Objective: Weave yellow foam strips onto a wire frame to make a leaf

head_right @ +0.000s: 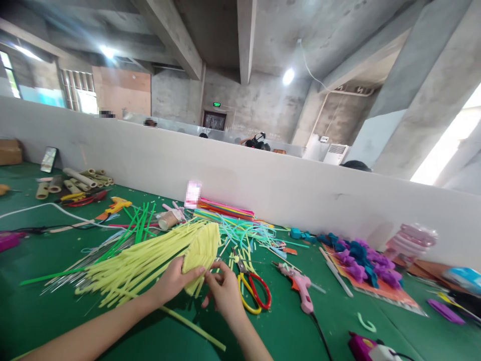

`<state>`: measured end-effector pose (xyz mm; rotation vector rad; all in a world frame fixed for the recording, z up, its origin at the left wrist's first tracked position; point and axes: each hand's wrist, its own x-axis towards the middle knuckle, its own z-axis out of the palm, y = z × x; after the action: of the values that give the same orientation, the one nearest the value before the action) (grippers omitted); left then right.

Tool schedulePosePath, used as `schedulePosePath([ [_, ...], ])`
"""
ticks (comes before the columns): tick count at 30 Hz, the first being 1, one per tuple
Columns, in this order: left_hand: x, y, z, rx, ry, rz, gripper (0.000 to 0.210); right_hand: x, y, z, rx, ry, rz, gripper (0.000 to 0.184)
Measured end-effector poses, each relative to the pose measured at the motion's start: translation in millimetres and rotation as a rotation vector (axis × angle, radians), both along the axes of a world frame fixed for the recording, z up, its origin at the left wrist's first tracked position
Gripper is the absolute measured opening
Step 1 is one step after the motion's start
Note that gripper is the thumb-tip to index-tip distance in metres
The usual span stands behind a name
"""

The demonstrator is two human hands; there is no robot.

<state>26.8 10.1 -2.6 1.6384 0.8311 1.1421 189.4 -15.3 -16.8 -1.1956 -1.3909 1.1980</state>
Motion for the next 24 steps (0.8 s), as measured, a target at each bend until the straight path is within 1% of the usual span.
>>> schedulePosePath([
  [5, 0.5, -1.0, 0.9, 0.015, 0.004, -0.012, 0.033, -1.4, 0.1, -0.7, 0.032, 0.015, -0.020, 0.045],
  [9, 0.2, -0.5, 0.5, 0.010, 0.016, 0.031, 0.033, -3.8, -1.9, 0.4, 0.037, 0.013, -0.044, 0.044],
  [11, -0.3, 0.8, -0.1, 0.010, 0.012, 0.073, 0.034, -5.0, -3.2, 1.6, 0.070, 0.012, -0.103, 0.044],
  [13, -0.9, 2.8, -0.8, 0.010, -0.003, 0.114, 0.035, -5.2, -4.3, 3.4, 0.134, 0.000, -0.195, 0.044],
  [15, -1.4, 5.1, -1.7, 0.006, -0.022, 0.142, 0.036, -4.4, -5.2, 5.5, 0.202, -0.041, -0.273, 0.039],
  [17, -1.7, 7.2, -2.9, 0.000, -0.038, 0.153, 0.036, -3.5, -6.3, 6.8, 0.261, -0.101, -0.297, 0.032],
  [18, -1.8, 8.2, -3.6, -0.003, -0.048, 0.155, 0.036, -3.5, -7.1, 7.0, 0.279, -0.131, -0.282, 0.029],
  [20, -1.9, 10.0, -5.0, -0.006, -0.066, 0.161, 0.038, -4.6, -9.2, 6.3, 0.286, -0.186, -0.209, 0.026],
  [22, -2.2, 11.7, -6.0, -0.009, -0.076, 0.174, 0.038, -6.9, -12.0, 4.8, 0.272, -0.237, -0.125, 0.026],
  [24, -2.6, 13.0, -6.4, -0.015, -0.082, 0.182, 0.039, -9.2, -14.9, 3.7, 0.286, -0.297, -0.084, 0.026],
])
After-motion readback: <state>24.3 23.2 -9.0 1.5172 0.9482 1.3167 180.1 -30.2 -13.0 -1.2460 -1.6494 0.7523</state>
